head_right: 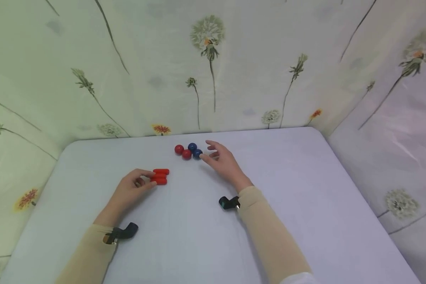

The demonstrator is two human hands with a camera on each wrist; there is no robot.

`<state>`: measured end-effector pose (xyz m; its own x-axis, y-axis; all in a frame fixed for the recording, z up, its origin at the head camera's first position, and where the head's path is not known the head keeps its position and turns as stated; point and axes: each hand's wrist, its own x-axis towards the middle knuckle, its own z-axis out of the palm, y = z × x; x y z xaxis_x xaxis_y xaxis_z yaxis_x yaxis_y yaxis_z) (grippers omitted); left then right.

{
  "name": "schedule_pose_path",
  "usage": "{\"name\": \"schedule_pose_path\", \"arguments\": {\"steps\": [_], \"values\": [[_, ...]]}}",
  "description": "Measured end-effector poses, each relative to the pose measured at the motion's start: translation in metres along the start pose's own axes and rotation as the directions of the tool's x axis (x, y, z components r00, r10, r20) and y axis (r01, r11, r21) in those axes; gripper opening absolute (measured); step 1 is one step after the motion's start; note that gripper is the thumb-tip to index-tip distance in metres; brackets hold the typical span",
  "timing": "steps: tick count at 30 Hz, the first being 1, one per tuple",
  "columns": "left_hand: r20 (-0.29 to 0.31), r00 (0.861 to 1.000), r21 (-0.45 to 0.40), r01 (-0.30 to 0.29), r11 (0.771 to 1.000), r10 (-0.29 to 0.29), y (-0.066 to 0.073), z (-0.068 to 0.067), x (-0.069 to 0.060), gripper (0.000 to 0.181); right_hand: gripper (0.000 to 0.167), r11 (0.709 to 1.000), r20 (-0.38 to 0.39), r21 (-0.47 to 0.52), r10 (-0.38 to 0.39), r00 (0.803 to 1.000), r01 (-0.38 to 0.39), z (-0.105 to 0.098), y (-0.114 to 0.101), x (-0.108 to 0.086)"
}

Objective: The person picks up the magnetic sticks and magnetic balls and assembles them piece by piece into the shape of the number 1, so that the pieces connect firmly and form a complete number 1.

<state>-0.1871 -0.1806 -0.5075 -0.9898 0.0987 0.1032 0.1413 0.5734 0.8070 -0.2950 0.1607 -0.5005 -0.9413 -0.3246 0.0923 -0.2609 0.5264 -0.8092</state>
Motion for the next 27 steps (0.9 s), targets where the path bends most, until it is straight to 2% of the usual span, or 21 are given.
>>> {"name": "schedule_pose_path", "arguments": {"steps": [10, 14, 20, 27], "values": [[-0.029, 0.998, 0.056, -0.056, 0.997, 0.058, -0.01, 0.003, 0.001, 0.027, 0.065, 0.998, -0.052, -0.002, -0.059, 0.997, 0.059, 0.013, 0.013, 0.007], [-0.032, 0.996, 0.067, -0.08, 0.995, 0.082, -0.008, 0.002, 0.003, 0.025, 0.062, 0.997, -0.048, -0.055, -0.058, 0.997, 0.056, 0.014, 0.012, 0.011], [-0.027, 0.996, 0.078, -0.079, 0.994, 0.081, -0.007, 0.0, 0.004, 0.022, 0.061, 0.991, -0.022, -0.126, -0.039, 0.999, 0.035, 0.018, 0.007, 0.017], [-0.034, 0.994, 0.069, -0.098, 0.993, 0.1, -0.011, 0.003, 0.006, 0.018, 0.058, 0.978, -0.016, -0.208, -0.022, 1.0, 0.018, 0.023, 0.002, 0.02]]}}
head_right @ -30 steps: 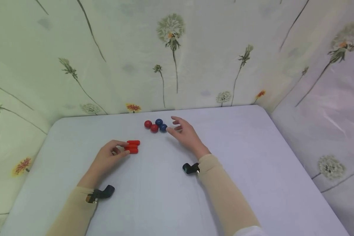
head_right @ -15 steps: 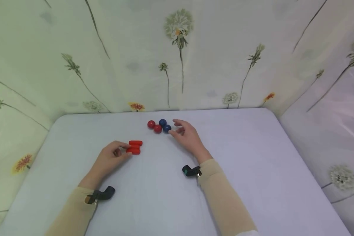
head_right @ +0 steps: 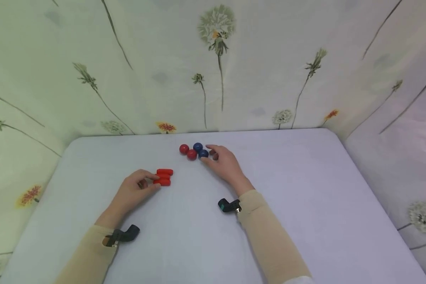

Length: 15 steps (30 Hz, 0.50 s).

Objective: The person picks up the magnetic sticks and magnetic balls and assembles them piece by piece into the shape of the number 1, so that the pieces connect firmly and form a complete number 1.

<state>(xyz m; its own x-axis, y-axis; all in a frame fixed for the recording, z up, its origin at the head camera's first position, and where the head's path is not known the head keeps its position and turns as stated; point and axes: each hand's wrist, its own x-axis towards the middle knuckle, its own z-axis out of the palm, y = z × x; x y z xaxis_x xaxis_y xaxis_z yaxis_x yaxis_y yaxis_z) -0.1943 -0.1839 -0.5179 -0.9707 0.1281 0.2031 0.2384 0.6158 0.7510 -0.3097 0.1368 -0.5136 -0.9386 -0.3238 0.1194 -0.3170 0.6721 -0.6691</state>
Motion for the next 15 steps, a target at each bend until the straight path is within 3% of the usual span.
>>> {"name": "schedule_pose_path", "arguments": {"steps": [4, 9, 15], "values": [[0.005, 0.999, 0.017, -0.032, 0.999, 0.032, -0.0002, 0.0016, 0.0009, 0.017, 0.053, 0.999, -0.025, -0.034, -0.017, 1.0, 0.016, 0.0002, -0.0006, -0.0026], [0.015, 1.0, 0.039, -0.027, 0.999, 0.026, 0.0014, 0.0005, -0.0002, 0.016, 0.047, 0.998, -0.059, -0.054, -0.045, 0.997, 0.042, 0.0045, 0.0009, -0.0034], [0.016, 0.999, 0.064, -0.032, 0.997, 0.031, 0.0011, 0.0008, -0.0015, 0.014, 0.049, 1.0, -0.041, -0.031, 0.0, 0.999, -0.001, 0.0041, 0.0012, -0.0057]]}}
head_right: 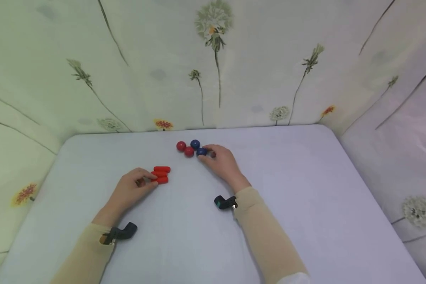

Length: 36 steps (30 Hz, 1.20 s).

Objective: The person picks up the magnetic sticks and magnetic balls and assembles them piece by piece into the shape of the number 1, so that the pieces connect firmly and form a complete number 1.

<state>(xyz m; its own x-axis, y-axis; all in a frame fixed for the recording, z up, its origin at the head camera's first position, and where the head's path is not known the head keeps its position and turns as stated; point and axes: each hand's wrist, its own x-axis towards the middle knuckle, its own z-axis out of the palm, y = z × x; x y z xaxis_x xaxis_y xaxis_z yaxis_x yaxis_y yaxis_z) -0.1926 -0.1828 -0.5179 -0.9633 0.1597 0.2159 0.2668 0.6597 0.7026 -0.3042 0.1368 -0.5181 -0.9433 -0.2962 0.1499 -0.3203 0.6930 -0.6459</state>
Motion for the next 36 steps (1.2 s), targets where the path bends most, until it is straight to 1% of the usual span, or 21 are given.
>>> {"name": "schedule_pose_path", "arguments": {"steps": [4, 7, 16, 21, 28, 36], "values": [[-0.003, 1.0, 0.008, -0.018, 1.0, 0.018, 0.0, 0.0, -0.001, 0.014, 0.05, 0.999, 0.024, 0.032, 0.01, 1.0, -0.011, -0.004, -0.001, -0.003], [0.003, 1.0, 0.011, -0.021, 1.0, 0.021, 0.001, 0.0, -0.001, 0.015, 0.048, 0.998, 0.033, 0.057, 0.002, 0.999, -0.004, -0.008, 0.0, -0.006], [0.022, 1.0, 0.025, -0.004, 1.0, 0.003, 0.004, -0.001, 0.001, 0.016, 0.045, 0.993, 0.066, 0.117, -0.008, 0.998, 0.0, -0.017, 0.009, -0.005], [0.039, 0.999, 0.037, 0.016, 0.999, -0.017, 0.001, -0.001, 0.0, 0.018, 0.045, 0.993, 0.082, 0.116, -0.015, 0.996, 0.005, -0.016, 0.011, -0.006], [0.055, 0.998, 0.015, 0.012, 1.0, -0.013, 0.002, -0.001, 0.001, 0.02, 0.043, 0.994, 0.073, 0.109, -0.025, 0.997, 0.017, -0.017, 0.011, -0.008], [0.057, 0.998, 0.015, 0.035, 0.999, -0.036, 0.003, -0.003, -0.004, 0.02, 0.04, 0.992, 0.099, 0.118, -0.047, 0.994, 0.035, -0.016, 0.011, -0.01]]}}
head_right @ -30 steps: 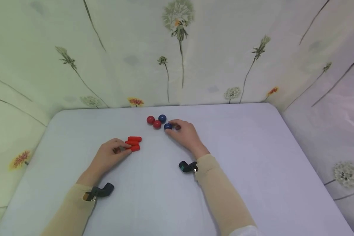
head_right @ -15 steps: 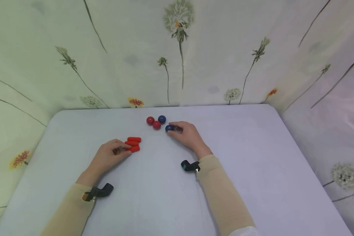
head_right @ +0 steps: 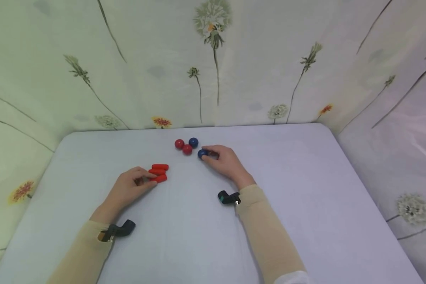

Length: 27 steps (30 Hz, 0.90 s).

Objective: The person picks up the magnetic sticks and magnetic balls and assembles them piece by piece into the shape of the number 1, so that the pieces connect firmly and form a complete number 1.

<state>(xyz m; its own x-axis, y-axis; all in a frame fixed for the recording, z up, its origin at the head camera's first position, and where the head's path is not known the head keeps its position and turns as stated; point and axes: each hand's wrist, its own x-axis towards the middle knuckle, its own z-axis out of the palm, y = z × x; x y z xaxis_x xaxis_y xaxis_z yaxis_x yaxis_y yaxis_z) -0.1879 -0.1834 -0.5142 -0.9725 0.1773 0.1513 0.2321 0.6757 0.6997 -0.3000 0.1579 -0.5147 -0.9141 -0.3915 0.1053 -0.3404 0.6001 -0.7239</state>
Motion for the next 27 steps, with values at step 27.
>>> {"name": "schedule_pose_path", "arguments": {"steps": [27], "values": [[0.088, 0.995, 0.126, -0.048, 0.991, 0.037, 0.026, 0.008, -0.004, 0.026, 0.041, 1.0, -0.007, 0.022, -0.017, 1.0, 0.017, 0.0, 0.003, 0.0]]}}
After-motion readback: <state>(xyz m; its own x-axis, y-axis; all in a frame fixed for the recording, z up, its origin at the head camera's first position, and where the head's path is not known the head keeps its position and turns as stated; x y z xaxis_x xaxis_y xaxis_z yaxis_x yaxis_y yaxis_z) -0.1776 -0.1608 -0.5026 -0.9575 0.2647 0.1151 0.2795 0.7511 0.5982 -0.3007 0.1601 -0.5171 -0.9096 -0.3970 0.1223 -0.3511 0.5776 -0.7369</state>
